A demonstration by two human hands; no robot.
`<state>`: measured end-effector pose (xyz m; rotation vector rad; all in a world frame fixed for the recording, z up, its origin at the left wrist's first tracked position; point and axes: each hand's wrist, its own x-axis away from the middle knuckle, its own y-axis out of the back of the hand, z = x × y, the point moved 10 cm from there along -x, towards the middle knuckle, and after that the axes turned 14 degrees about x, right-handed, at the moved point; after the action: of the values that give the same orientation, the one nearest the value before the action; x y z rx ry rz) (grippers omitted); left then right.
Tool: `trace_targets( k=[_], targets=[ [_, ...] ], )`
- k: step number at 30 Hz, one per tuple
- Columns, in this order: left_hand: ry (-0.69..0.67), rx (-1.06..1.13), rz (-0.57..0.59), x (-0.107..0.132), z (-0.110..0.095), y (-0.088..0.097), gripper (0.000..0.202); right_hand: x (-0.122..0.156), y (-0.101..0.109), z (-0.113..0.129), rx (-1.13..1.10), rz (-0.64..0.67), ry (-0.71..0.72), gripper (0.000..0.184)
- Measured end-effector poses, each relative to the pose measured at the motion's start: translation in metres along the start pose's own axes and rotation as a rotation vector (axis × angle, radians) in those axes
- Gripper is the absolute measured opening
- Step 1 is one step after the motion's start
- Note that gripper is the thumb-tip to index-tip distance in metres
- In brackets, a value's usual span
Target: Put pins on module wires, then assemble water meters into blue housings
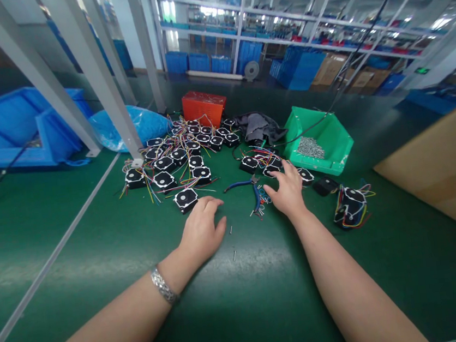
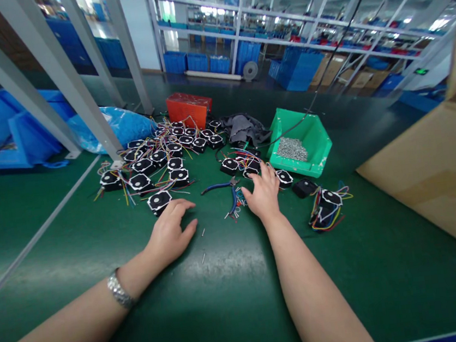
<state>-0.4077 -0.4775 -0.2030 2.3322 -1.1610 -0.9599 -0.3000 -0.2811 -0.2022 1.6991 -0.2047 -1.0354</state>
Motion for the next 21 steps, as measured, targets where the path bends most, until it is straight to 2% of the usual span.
trace_targets(
  k=[4, 7, 11, 16, 18, 21],
  targets=[
    [-0.008, 0.008, 0.026, 0.0, 0.0, -0.003, 0.026, -0.004, -0.003, -0.007, -0.053, -0.003, -0.055, 0.062],
    [-0.025, 0.019, 0.039, -0.001, 0.0, -0.004, 0.026, -0.008, -0.009, -0.004, -0.04, 0.036, -0.04, 0.069],
    [-0.066, 0.093, 0.051, 0.0, -0.007, -0.003, 0.025, -0.011, -0.011, 0.001, 0.026, 0.023, -0.031, 0.061],
    [-0.148, 0.171, 0.138, 0.005, -0.024, -0.009, 0.024, -0.007, -0.005, -0.016, -0.013, -0.034, -0.198, 0.043],
    [-0.137, 0.198, 0.172, 0.006, -0.025, -0.013, 0.024, -0.005, 0.006, -0.018, -0.056, -0.072, -0.232, 0.039],
    [-0.004, 0.353, 0.25, 0.008, -0.018, -0.024, 0.027, 0.004, 0.046, 0.001, -0.109, -0.248, -0.159, 0.034]
  ],
)
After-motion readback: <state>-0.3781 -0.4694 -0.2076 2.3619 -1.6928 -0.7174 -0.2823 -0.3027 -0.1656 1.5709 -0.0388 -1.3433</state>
